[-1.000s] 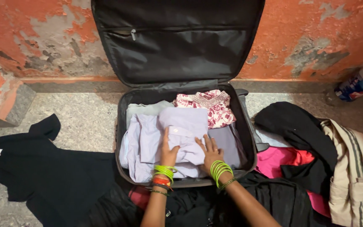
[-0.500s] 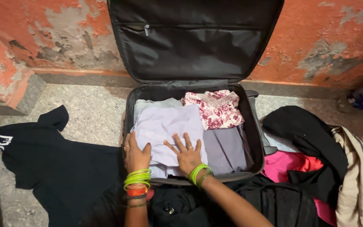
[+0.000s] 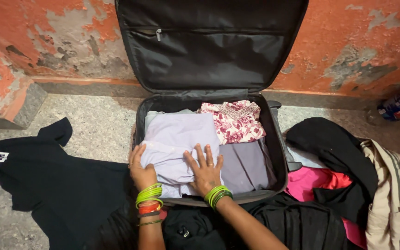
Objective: The person folds a floral-patterned cloth and a light-colored shirt, then places them into an open suitcase. The person continues to adjust and arrange the folded clothes inside the suitcase.
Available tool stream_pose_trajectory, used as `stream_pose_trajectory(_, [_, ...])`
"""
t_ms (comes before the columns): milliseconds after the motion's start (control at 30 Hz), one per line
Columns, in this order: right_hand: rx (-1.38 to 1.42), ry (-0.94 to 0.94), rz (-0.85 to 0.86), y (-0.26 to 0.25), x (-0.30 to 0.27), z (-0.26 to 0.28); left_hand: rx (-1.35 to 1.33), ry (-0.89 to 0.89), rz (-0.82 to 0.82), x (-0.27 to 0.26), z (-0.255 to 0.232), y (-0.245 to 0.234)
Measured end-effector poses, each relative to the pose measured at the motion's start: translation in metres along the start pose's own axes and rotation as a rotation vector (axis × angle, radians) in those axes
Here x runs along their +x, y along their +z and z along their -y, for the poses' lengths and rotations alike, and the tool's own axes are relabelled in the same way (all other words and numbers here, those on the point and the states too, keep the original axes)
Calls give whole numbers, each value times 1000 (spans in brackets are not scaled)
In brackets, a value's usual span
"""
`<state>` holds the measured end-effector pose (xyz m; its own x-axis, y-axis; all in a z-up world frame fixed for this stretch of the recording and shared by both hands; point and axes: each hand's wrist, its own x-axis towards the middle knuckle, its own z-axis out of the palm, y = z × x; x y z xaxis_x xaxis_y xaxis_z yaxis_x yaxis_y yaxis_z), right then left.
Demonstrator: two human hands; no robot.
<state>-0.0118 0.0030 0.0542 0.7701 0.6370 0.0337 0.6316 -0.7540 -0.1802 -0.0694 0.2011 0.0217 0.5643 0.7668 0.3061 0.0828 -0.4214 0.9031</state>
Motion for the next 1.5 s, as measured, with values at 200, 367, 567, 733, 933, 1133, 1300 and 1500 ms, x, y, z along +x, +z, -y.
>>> stream_pose_trajectory(200, [52,119,35,2,1,-4,603,293,291,-16,-49,-5])
stream_pose_trajectory(367, [244,112,11,21,2,-19,722,452,765,-25,-57,13])
stream_pose_trajectory(567, [860,259,-336,38,-3,-49,725,637,507,-12,-27,20])
stream_pose_trajectory(733, [815,174,-479,17,-9,-43,604,684,414,-13,-31,15])
stream_pose_trajectory(933, [421,-120,-588,14,-9,-28,506,770,299,-16,-41,5])
stream_pose_trajectory(1133, [532,103,-712,30,-6,-48,584,756,270,-17,-40,11])
stream_pose_trajectory(1300, [414,-84,-853,2,-14,-29,597,702,306,-13,-30,14])
stream_pose_trajectory(1500, [90,-322,-540,-3,-15,-14,476,679,149,-17,-23,7])
